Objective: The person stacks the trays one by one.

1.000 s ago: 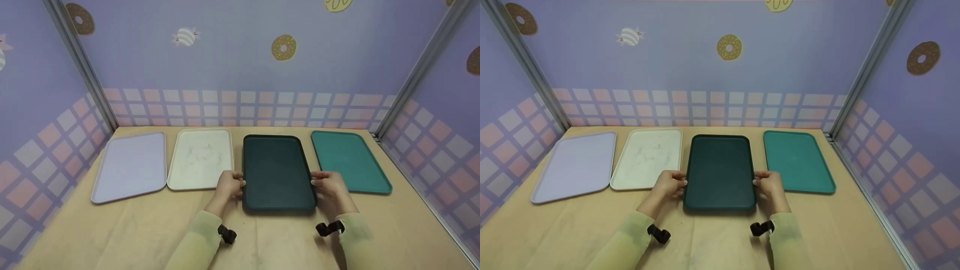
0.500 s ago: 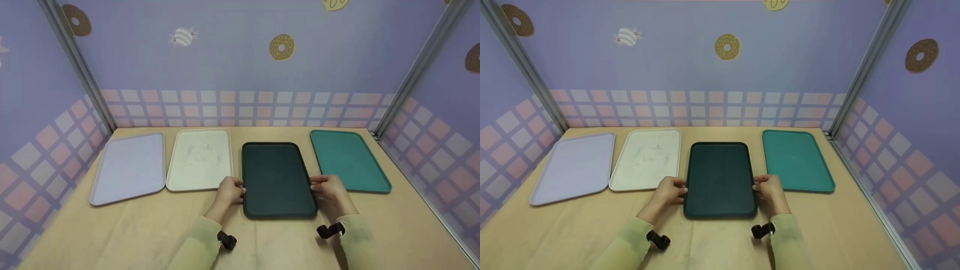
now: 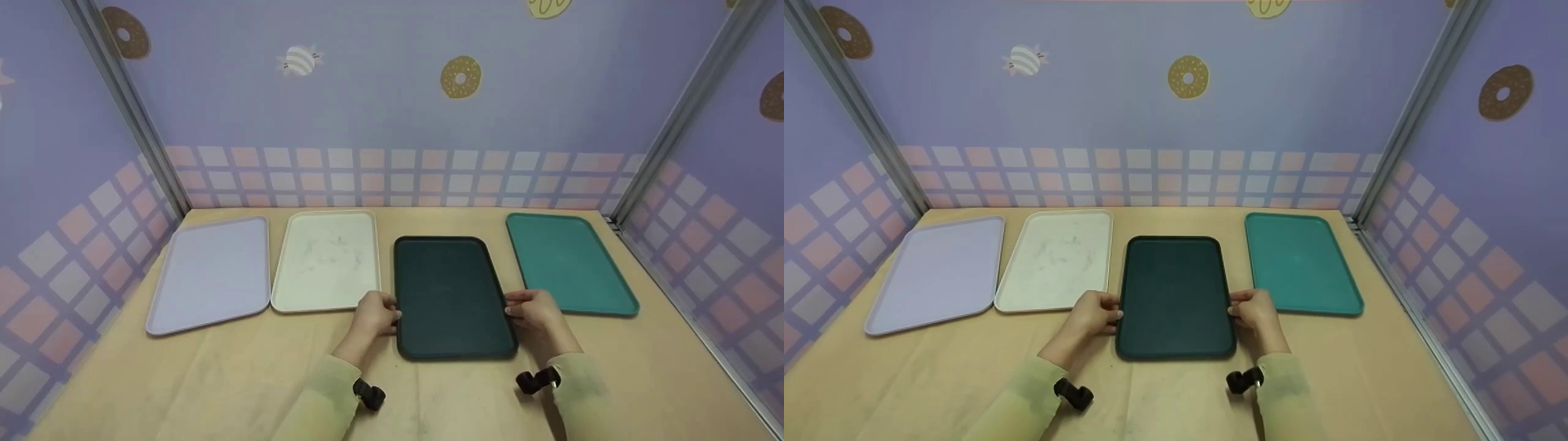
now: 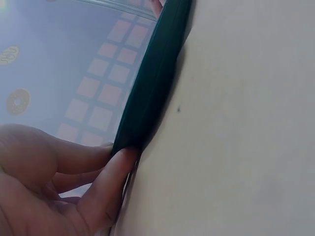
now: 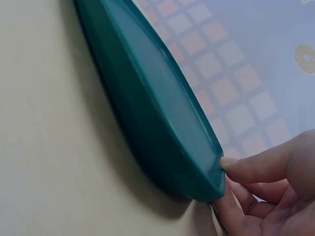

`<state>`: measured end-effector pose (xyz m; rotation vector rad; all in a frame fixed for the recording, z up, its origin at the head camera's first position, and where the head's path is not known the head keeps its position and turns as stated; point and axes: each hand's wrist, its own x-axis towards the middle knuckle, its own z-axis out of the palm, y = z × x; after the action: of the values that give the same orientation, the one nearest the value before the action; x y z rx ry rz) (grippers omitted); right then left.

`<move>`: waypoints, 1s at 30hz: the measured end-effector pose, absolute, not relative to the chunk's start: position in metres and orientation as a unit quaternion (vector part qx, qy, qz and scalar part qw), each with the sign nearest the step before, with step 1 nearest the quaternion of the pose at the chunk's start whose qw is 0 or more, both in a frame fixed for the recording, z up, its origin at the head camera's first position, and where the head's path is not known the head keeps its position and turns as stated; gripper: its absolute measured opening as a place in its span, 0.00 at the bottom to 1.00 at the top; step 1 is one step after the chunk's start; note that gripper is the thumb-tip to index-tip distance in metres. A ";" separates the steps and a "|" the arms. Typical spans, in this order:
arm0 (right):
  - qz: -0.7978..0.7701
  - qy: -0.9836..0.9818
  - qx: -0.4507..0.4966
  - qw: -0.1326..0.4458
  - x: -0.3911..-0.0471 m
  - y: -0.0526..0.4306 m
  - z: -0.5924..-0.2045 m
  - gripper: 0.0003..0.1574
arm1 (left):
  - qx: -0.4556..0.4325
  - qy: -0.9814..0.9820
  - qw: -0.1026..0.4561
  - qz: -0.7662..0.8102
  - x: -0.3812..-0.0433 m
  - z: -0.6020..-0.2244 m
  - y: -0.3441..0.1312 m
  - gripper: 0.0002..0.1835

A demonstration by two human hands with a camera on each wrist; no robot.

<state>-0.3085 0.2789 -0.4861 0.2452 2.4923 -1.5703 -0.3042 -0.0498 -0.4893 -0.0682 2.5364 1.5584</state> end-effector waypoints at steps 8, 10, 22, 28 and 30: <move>-0.497 0.859 0.083 0.094 -0.309 0.282 -0.487 0.22 | -0.009 0.834 0.123 0.538 -0.302 -0.485 -0.053 0.28; -0.489 0.864 0.076 0.096 -0.310 0.283 -0.488 0.22 | -0.006 0.826 0.131 0.548 -0.302 -0.484 -0.054 0.30; -0.480 0.870 0.055 0.095 -0.311 0.286 -0.489 0.23 | -0.006 0.822 0.128 0.555 -0.299 -0.484 -0.053 0.31; -0.477 0.872 0.061 0.094 -0.311 0.286 -0.489 0.22 | -0.006 0.824 0.132 0.551 -0.300 -0.484 -0.053 0.31; -0.473 0.874 0.062 0.093 -0.312 0.286 -0.489 0.22 | -0.004 0.825 0.130 0.550 -0.300 -0.484 -0.053 0.31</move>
<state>-0.3116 0.2864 -0.4887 0.1847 2.5943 -1.4028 -0.3000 -0.0529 -0.4839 -0.0115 2.3974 1.5975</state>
